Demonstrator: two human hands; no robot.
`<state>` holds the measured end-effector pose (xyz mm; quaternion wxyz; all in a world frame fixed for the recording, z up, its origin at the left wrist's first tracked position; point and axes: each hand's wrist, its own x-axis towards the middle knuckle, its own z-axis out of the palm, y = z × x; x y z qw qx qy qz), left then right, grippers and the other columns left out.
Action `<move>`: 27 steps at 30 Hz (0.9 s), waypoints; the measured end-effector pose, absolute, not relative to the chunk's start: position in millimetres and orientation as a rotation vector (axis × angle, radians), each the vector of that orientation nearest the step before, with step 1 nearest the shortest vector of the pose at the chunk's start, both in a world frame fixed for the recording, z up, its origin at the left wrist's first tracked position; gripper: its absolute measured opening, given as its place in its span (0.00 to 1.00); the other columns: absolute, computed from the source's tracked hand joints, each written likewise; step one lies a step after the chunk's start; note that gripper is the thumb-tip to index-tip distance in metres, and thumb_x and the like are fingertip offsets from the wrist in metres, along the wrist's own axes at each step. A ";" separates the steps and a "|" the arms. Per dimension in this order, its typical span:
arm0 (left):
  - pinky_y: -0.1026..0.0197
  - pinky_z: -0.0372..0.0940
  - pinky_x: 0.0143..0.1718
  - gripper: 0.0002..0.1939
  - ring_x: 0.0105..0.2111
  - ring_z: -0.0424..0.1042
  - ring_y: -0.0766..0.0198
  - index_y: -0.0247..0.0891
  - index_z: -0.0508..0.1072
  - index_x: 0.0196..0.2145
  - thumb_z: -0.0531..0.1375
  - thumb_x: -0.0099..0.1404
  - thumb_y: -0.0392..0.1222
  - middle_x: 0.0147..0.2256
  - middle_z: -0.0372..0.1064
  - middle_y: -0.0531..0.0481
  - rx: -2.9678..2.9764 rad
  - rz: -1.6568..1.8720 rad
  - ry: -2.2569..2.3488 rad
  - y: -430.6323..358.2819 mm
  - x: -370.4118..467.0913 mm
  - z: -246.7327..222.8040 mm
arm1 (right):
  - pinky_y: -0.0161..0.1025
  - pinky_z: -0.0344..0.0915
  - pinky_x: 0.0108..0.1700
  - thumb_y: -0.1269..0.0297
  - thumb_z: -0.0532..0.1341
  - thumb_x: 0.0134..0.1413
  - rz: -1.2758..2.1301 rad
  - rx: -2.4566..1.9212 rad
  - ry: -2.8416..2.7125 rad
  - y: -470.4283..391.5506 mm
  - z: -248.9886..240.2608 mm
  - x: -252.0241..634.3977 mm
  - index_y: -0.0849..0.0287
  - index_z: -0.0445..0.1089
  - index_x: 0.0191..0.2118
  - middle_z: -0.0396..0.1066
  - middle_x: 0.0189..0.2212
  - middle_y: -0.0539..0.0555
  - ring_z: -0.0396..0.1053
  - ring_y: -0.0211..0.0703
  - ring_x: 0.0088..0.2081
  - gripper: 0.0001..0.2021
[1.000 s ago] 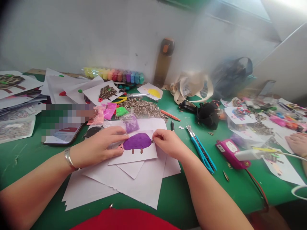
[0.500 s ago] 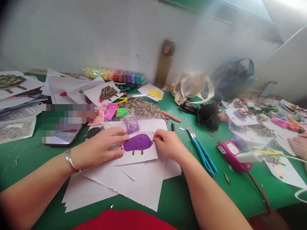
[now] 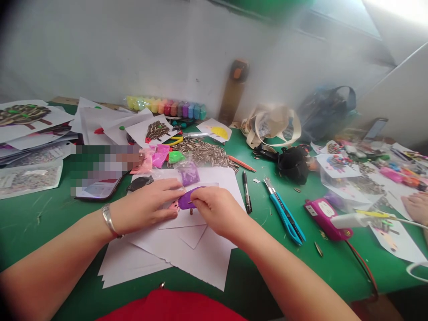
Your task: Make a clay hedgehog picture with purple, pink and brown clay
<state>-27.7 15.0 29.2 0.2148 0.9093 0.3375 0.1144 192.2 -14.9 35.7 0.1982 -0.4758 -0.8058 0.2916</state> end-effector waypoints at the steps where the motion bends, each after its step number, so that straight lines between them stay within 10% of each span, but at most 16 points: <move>1: 0.56 0.63 0.44 0.07 0.41 0.66 0.57 0.39 0.73 0.39 0.59 0.63 0.39 0.40 0.66 0.47 2.523 0.281 0.938 15.0 -27.3 30.0 | 0.37 0.60 0.39 0.72 0.55 0.60 0.762 -1.313 -2.303 -14.4 35.1 188.5 0.55 0.73 0.34 0.72 0.31 0.49 0.66 0.40 0.35 0.10; 27: 0.57 0.62 0.43 0.07 0.41 0.64 0.56 0.38 0.73 0.39 0.58 0.63 0.37 0.40 0.63 0.47 2.436 0.257 0.963 15.3 -28.8 25.9 | 0.42 0.52 0.42 0.70 0.56 0.63 0.464 -1.310 -2.444 -12.2 3.5 165.2 0.57 0.72 0.34 0.70 0.34 0.53 0.63 0.44 0.39 0.08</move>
